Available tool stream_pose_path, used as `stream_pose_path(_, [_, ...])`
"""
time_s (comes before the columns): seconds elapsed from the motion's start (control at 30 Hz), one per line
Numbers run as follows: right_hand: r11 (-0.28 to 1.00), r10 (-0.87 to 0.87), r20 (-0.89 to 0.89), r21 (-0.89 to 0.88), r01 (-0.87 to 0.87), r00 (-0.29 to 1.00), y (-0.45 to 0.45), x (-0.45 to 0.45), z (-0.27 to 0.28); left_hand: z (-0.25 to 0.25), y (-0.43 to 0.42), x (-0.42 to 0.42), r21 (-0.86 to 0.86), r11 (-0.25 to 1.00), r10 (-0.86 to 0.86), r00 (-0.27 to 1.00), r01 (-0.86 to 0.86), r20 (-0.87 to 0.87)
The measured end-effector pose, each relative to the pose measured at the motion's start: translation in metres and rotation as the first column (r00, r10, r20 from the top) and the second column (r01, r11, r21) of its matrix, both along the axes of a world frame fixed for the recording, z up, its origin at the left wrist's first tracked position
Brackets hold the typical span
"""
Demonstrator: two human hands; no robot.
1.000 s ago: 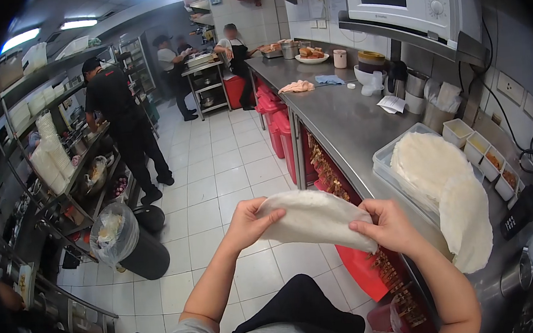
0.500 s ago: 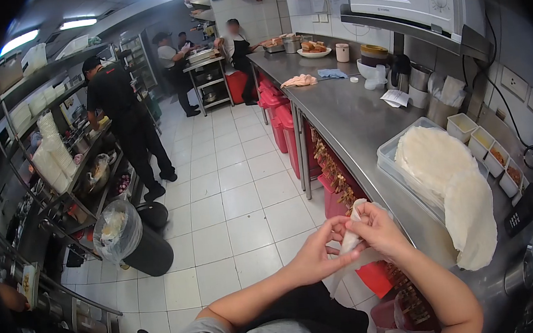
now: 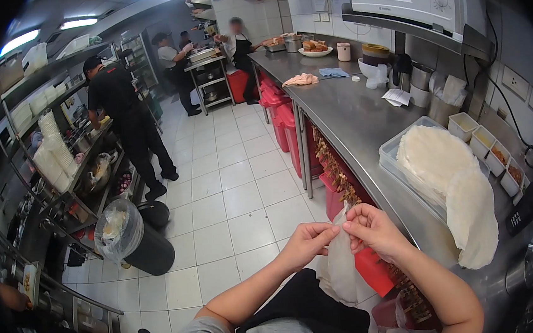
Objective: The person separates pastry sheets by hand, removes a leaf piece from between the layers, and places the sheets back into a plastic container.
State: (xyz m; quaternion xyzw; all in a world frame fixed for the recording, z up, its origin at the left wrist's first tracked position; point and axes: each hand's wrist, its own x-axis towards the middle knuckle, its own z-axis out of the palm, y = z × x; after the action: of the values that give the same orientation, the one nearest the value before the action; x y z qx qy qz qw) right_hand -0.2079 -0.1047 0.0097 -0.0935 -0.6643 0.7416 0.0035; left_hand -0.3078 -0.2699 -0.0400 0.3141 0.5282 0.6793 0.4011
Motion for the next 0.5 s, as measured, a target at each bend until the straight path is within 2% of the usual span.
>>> stream_pose_path(0.03, [1.000, 0.003, 0.003, 0.006, -0.003, 1.000, -0.0009, -0.0001, -0.0002, -0.0009, 0.0001, -0.0005, -0.015, 1.000, 0.006, 1.000, -0.006, -0.024])
stream_pose_path(0.3, [1.000, 0.011, 0.010, -0.028, -0.011, 1.000, -0.0006, -0.0017, -0.0019, 0.0001, -0.0026, -0.0012, 0.039, 0.994, -0.101, 0.989, 0.098, 0.103])
stream_pose_path(0.5, [0.997, 0.030, 0.057, 0.065, -0.034, 0.998, -0.0020, 0.0011, -0.0003, -0.0026, 0.0012, -0.0026, 0.031, 0.984, -0.175, 0.982, 0.173, 0.068])
